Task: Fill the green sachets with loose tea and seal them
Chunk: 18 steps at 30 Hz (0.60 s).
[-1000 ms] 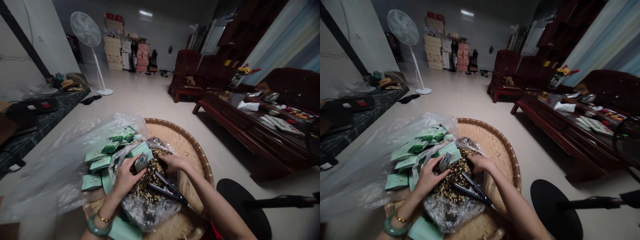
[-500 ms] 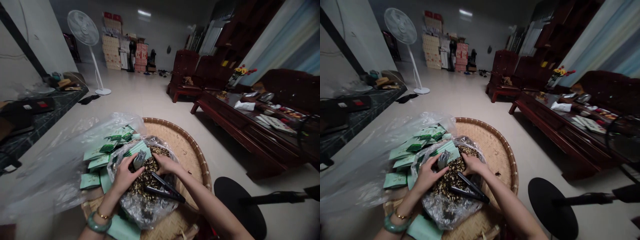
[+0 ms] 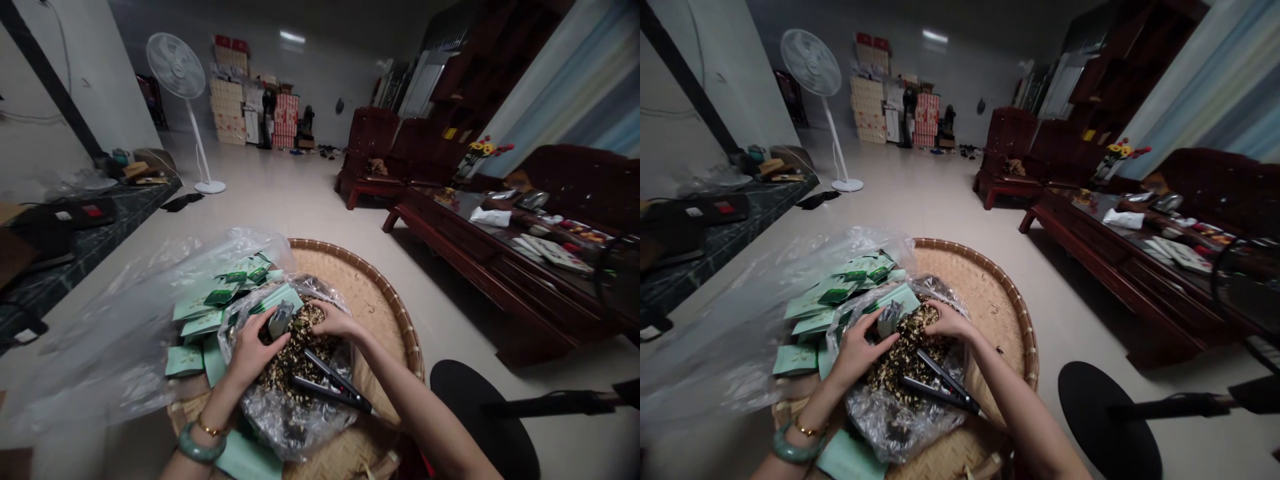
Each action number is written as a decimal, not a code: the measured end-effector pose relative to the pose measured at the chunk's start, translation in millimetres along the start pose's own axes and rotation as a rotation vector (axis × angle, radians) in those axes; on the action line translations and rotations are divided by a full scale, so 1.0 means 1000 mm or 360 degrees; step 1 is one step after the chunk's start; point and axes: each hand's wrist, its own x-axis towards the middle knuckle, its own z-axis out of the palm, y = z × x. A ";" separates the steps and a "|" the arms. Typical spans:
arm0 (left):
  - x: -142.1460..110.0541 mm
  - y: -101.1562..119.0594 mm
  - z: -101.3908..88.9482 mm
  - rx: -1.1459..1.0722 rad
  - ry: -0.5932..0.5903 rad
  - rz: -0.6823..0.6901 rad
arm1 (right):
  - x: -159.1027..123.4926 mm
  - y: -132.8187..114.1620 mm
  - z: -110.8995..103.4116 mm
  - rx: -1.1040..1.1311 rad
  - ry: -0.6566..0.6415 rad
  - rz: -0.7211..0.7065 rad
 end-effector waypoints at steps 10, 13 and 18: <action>-0.001 -0.002 0.001 -0.0002 -0.0001 0.0015 | -0.009 0.011 -0.013 -0.0003 -0.0035 0.0124; -0.001 -0.002 0.001 -0.0011 0.0009 0.0023 | -0.004 0.009 -0.001 -0.0070 -0.0046 0.0142; -0.001 -0.003 0.001 -0.0003 0.0013 0.0012 | 0.006 0.003 0.003 -0.0064 0.0021 0.0020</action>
